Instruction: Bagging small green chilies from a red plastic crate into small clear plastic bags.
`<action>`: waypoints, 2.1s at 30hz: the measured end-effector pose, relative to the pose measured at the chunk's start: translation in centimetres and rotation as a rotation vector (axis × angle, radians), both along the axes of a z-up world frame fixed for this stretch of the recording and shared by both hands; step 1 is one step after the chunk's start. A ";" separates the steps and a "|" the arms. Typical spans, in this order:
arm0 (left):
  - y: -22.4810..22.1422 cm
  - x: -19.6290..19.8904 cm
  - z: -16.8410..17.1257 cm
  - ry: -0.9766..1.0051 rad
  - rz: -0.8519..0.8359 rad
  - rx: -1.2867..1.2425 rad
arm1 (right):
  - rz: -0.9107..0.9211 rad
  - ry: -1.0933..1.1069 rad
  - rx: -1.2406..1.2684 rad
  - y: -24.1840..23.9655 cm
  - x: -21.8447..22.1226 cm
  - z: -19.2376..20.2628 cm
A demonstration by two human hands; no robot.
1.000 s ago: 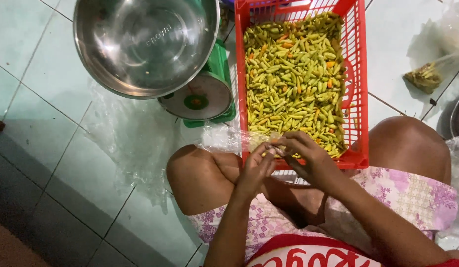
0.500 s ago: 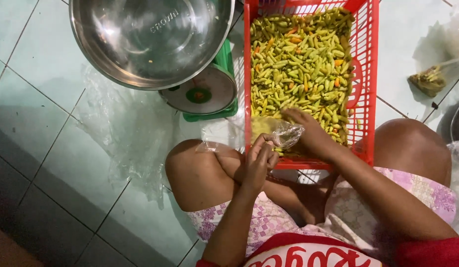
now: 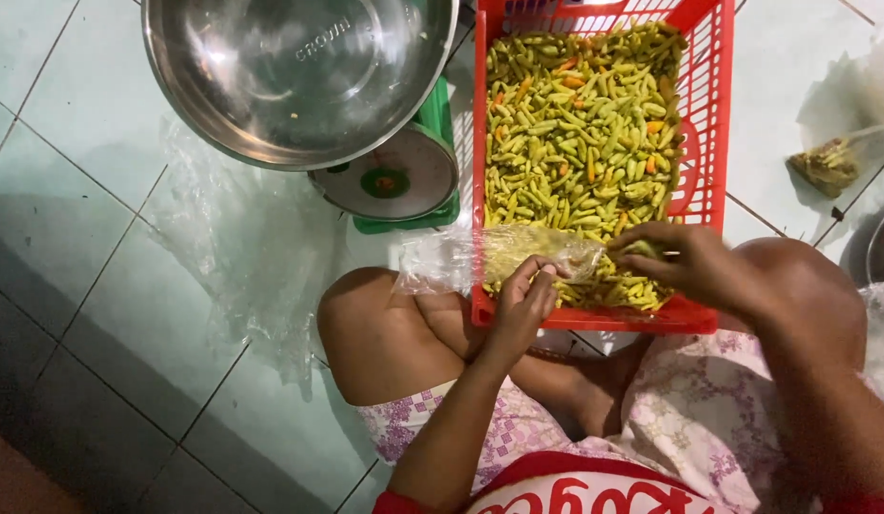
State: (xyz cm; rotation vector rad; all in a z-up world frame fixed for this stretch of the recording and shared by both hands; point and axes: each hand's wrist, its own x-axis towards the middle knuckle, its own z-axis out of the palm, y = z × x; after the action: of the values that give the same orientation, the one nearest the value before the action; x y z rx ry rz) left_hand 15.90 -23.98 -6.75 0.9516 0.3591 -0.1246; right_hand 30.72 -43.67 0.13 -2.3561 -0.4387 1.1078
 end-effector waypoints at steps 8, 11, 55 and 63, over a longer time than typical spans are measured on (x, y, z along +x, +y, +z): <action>-1.3 1.1 -0.1 -0.003 -0.056 -0.046 | -0.101 0.190 0.089 2.6 0.9 3.5; -1.0 1.1 -0.5 0.000 -0.037 -0.056 | -0.209 0.177 0.210 3.7 0.5 2.2; 1.2 0.3 -1.8 -0.223 -0.108 -0.507 | -0.126 -0.029 -0.207 8.7 -3.0 8.4; 3.0 -0.4 0.0 -0.371 -0.224 -0.557 | 0.092 -0.305 0.170 9.0 -2.0 8.6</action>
State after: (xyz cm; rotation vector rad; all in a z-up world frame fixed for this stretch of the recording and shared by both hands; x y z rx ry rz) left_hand 15.51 -20.97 -6.78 0.4437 -0.1278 -0.2341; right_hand 28.68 -34.64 8.74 -2.3767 -0.7257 0.7173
